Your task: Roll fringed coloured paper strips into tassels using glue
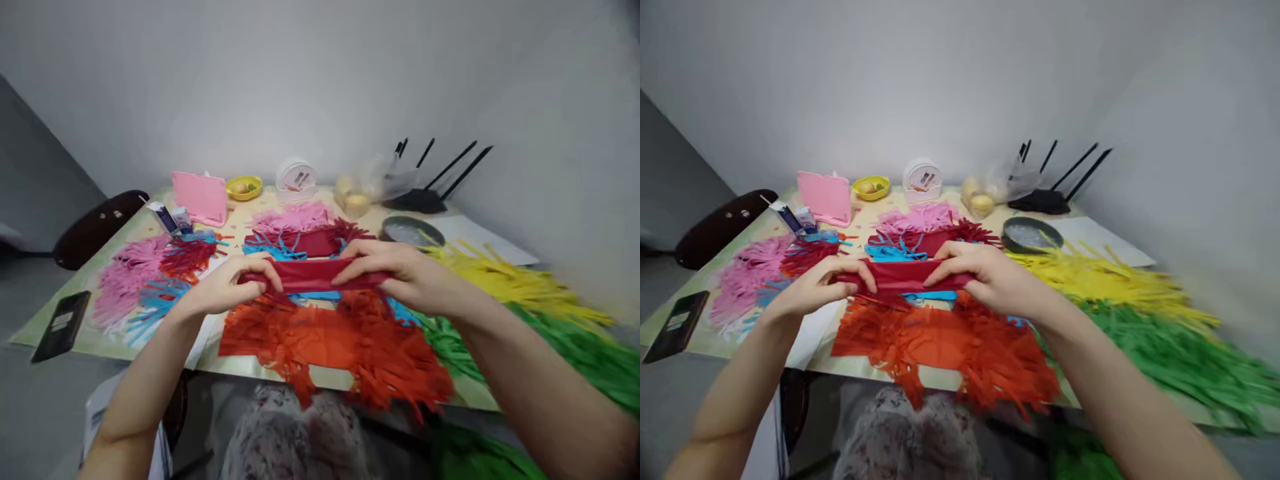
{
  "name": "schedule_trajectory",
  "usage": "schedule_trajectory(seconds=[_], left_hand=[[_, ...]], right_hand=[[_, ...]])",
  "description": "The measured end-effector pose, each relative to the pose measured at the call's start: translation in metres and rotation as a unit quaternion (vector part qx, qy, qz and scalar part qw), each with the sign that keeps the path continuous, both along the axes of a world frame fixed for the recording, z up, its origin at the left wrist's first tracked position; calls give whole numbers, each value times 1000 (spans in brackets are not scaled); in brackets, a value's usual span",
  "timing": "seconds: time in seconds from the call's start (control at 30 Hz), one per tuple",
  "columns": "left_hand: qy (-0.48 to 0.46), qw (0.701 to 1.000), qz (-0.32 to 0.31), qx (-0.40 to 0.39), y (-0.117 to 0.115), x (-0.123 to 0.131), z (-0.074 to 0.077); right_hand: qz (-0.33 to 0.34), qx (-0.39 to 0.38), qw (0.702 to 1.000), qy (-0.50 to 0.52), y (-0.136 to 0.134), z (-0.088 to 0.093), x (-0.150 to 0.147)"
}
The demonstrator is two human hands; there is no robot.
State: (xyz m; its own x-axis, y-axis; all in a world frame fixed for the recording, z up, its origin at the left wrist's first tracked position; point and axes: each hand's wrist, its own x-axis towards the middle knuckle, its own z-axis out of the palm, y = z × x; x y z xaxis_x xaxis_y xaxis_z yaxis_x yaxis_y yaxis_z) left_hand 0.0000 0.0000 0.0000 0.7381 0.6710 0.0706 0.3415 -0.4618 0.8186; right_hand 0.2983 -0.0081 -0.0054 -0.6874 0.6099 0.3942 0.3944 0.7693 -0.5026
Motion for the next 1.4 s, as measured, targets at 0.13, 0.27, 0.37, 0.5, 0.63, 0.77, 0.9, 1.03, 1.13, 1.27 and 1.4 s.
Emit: schedule_trajectory(seconds=[0.13,0.27,0.37,0.5,0.63,0.77,0.9,1.03,1.13,1.27,1.4], left_hand=[[-84,992,91,13,1,10,-3],[-50,990,127,-31,4,24,-3],[16,993,107,-54,7,29,-2],[48,990,124,34,5,29,-3],[69,987,123,82,0,32,-6],[78,985,136,76,-1,32,-10],[111,982,132,77,2,30,-11],[122,981,124,82,3,30,-10],[125,982,124,71,4,30,-10],[121,985,117,44,6,30,-12],[81,987,128,48,7,31,-14]], right_hand=[[6,3,1000,5,2,3,-3],[5,10,1000,1,1,5,-5],[10,-9,999,-34,0,12,2],[-18,-62,995,-79,-5,25,9],[-121,-67,987,-78,-6,18,-10],[-122,-122,979,-104,-3,-1,-28],[-129,-145,978,-75,-5,-3,-30],[-148,-158,975,-48,-8,4,-29],[-181,-128,974,-41,-9,5,-29],[-186,-120,975,-38,-7,2,-28],[-177,-161,971,-16,-7,-3,-26]])
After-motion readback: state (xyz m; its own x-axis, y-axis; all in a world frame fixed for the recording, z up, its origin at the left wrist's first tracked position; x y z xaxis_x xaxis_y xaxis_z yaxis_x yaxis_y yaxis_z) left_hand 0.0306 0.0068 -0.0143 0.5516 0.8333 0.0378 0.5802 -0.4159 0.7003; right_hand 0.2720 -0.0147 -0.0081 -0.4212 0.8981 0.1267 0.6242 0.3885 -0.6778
